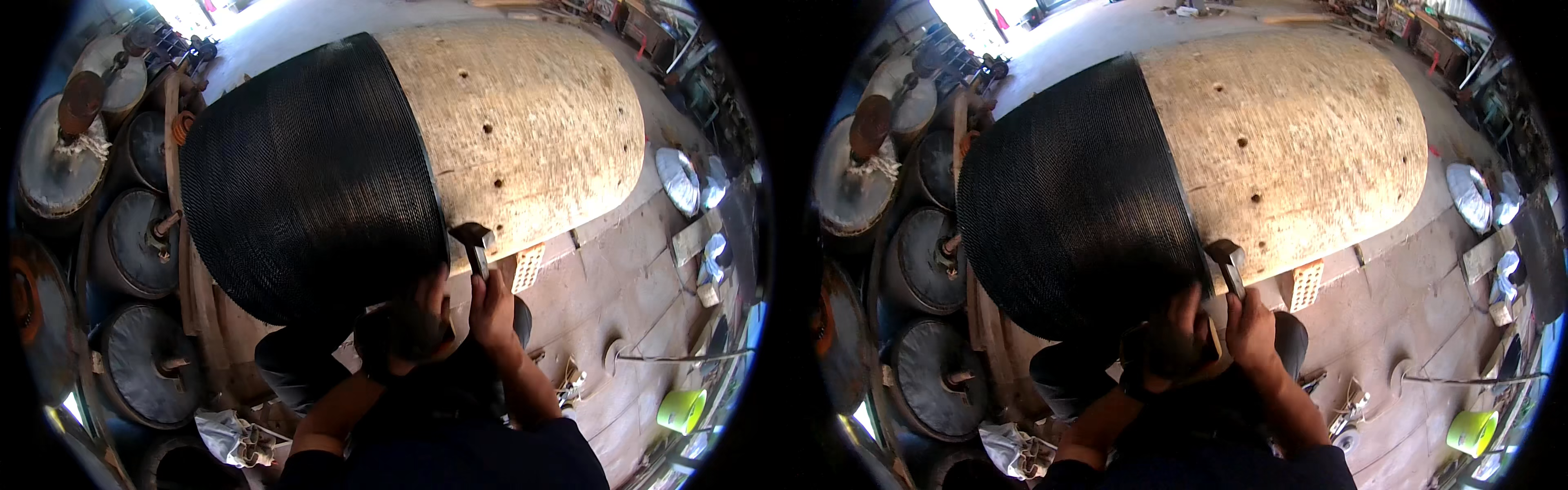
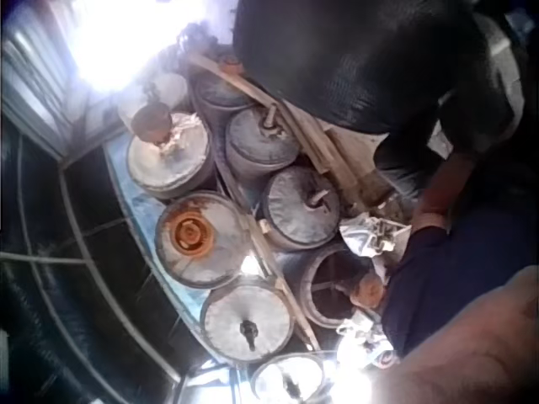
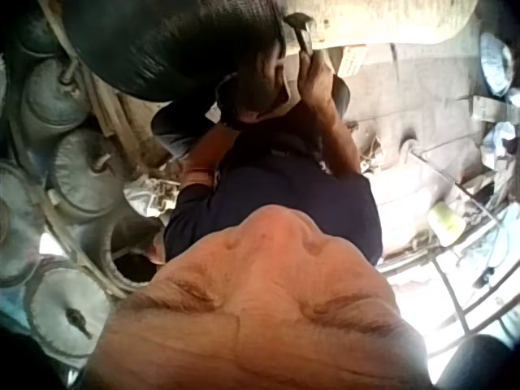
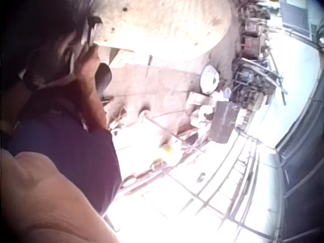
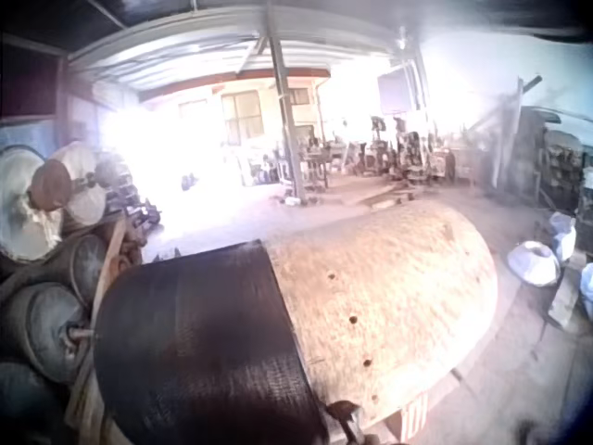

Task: The person is attaching a black mesh material to a large wooden cylindrical drum using a hammer and nails, repeatedly reaching into a small container for more hardware.

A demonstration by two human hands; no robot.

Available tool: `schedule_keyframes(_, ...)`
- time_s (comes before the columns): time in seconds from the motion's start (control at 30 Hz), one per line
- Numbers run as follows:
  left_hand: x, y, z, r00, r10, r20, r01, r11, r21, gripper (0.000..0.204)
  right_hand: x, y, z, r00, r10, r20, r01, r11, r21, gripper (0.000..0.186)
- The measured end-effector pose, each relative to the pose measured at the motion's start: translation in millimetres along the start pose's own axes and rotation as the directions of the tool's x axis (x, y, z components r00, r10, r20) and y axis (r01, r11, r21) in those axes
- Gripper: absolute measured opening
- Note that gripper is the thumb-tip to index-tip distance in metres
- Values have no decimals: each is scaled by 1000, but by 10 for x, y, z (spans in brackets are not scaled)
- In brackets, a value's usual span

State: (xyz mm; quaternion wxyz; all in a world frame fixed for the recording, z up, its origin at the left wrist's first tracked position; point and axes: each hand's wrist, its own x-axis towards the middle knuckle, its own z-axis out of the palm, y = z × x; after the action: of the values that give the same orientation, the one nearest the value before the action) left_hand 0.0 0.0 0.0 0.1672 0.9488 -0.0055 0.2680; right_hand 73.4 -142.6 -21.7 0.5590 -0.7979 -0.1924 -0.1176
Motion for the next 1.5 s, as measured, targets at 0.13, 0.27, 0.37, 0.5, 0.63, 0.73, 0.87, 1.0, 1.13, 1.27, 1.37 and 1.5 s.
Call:
schedule_keyframes(0.13,-1075,519,469,991,-52,121,52,999,3,55,-553,67,-702,999,17,48,-21,995,99,14)
schedule_keyframes(0.27,-1576,359,776,991,-7,132,1,999,51,59,-403,-61,-684,993,83,87,-67,983,-172,14)
schedule_keyframes(0.37,-1320,447,460,980,17,201,-36,995,95,57,-527,45,-693,988,131,84,-135,990,36,27)
schedule_keyframes(0.5,-1619,347,788,980,59,191,-86,987,138,46,-617,26,-593,982,35,-183,38,924,381,35)
schedule_keyframes(0.63,-1942,187,1268,924,-232,303,365,768,-526,33,-426,-5,-587,985,129,117,-108,979,-172,22)
schedule_keyframes(0.73,-1219,451,524,743,-33,669,-82,987,139,29,-601,-85,-708,989,131,65,-140,977,161,30)
schedule_keyframes(0.87,-1315,434,562,879,79,470,-155,980,125,28,-640,121,-649,984,-110,-142,132,979,155,26)
schedule_keyframes(1.0,-1459,455,671,982,143,125,-156,983,94,27,-418,-69,-630,982,144,124,-122,979,-164,18)
schedule_keyframes(1.13,-1411,417,616,981,89,173,-101,993,58,22,-577,-256,-714,993,109,-53,-88,946,312,19)
schedule_keyframes(1.27,-1192,460,367,985,53,165,-59,998,35,19,-521,71,-648,987,-92,-135,107,989,106,17)
schedule_keyframes(1.37,-1026,504,231,964,-16,264,58,987,-152,20,-357,-76,-624,981,153,119,-130,975,-181,22)
schedule_keyframes(1.5,-518,623,-226,876,-233,423,328,930,-165,20,-607,-178,-774,992,123,-20,-118,978,172,19)
